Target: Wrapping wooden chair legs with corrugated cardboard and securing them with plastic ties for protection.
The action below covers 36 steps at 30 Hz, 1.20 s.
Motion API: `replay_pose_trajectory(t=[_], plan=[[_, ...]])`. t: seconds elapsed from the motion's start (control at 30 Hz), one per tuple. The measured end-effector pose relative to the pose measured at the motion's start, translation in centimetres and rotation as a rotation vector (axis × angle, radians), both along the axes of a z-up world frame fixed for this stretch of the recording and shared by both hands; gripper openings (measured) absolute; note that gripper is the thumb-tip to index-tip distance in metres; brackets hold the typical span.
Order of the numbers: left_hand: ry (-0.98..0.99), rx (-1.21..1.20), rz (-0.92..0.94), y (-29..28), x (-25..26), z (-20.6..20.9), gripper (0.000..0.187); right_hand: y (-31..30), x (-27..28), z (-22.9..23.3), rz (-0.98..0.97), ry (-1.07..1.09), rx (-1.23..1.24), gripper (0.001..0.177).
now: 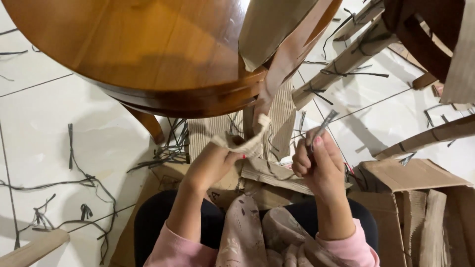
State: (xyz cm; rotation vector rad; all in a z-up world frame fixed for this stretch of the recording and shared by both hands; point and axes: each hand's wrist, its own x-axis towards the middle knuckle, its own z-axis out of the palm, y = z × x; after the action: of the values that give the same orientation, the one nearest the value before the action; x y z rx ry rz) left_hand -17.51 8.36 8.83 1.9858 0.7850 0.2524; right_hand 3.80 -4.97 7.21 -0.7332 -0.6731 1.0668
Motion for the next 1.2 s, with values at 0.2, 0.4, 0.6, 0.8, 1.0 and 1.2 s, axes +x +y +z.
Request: replay_pose_trajectory(t=[0.2, 0.4, 0.6, 0.8, 1.0, 1.2], plan=[[0.078, 0.027, -0.059, 0.5, 2.0, 0.0, 0.028, 2.4, 1.2, -3.4, -0.048, -0.488, -0.199, 0.043], [-0.028, 0.129, 0.08, 0.6, 3.9, -1.1, 0.028, 5.0, 0.2, -6.0, -0.101, -0.712, -0.342, 0.053], [0.149, 0.162, 0.272, 0.7, 4.8, -4.5, 0.033, 5.1, 0.0, -7.9, -0.215, -0.819, -0.566, 0.042], [0.104, 0.113, 0.365, -0.2, 4.9, -2.1, 0.039, 5.1, 0.0, -8.6, -0.366, -0.887, -0.586, 0.052], [-0.019, 0.254, 0.41, -1.5, 3.9, 0.0, 0.053, 3.1, 0.0, -1.7, -0.328, -1.168, -0.436, 0.035], [-0.153, 0.394, 0.558, -1.5, 4.9, -2.4, 0.034, 2.0, -0.9, 1.3, -0.471, -1.078, -0.264, 0.032]])
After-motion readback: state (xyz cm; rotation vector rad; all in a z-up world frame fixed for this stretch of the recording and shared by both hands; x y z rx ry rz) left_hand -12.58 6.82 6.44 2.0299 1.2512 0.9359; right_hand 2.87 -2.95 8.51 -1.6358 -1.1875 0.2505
